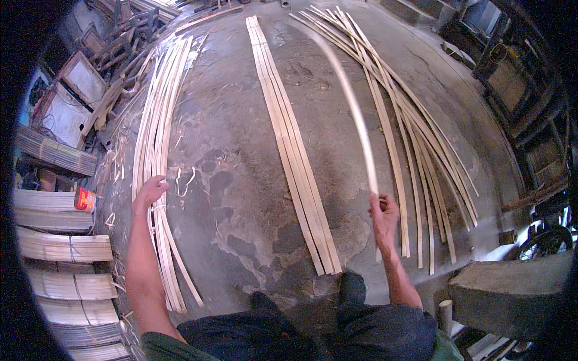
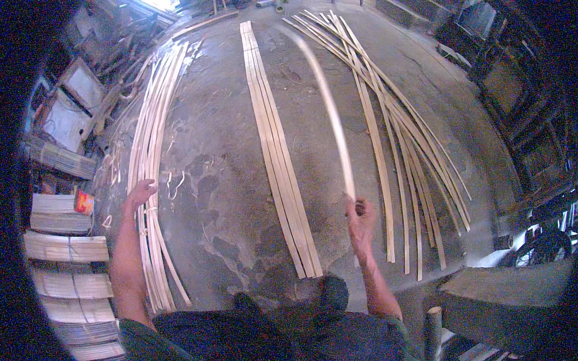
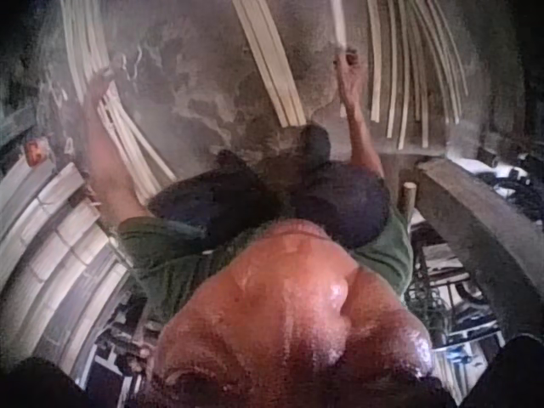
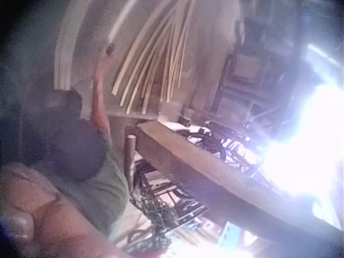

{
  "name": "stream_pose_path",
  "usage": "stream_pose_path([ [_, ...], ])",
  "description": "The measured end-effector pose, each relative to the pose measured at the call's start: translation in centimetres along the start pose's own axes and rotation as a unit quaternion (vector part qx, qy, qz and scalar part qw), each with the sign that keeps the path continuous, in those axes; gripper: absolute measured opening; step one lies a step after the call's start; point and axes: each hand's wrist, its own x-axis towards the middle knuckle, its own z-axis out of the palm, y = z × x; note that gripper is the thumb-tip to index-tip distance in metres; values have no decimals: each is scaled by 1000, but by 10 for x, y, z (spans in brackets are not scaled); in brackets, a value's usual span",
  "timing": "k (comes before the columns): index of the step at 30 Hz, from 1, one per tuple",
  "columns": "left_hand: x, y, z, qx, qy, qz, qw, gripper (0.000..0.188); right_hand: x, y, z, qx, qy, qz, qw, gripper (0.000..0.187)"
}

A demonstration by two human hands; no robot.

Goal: The person sits on the floor and repeatedly picks up, aligns, and stacks thin wooden strips into neat bundles. They handle the strips by hand, moving them between piles and occasionally bundling them together.

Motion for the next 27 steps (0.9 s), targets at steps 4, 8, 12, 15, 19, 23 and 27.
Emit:
stream_pose_path([
  [4, -10, -11, -1, 37, -26, -32, 998, 56, 14, -10, -28, -44, 63, -85, 993, 35],
  [8, -2, -31, 0, 17, -29, -42, 999, 57, 35, 27, -27, -54, 72, -65, 994, 48],
  [12, 3, -15, 1, 16, -16, -18, 1000, 58, 49, 43, -39, -155, 92, -63, 982, 46],
  [15, 8, 2, 0, 4, -23, -2, 1000, 58, 59, 62, -42, -162, 107, -53, 979, 44],
  [19, 17, 21, 3, 17, -23, 30, 999, 59, 69, 95, -52, -211, 124, -64, 967, 42],
  [23, 29, 14, 8, -1, -19, 41, 999, 59, 79, 134, -61, -254, 129, -77, 955, 46],
  [27, 27, 19, 12, 3, -20, 34, 999, 60, 76, 139, -69, -299, 95, -44, 949, 46],
])
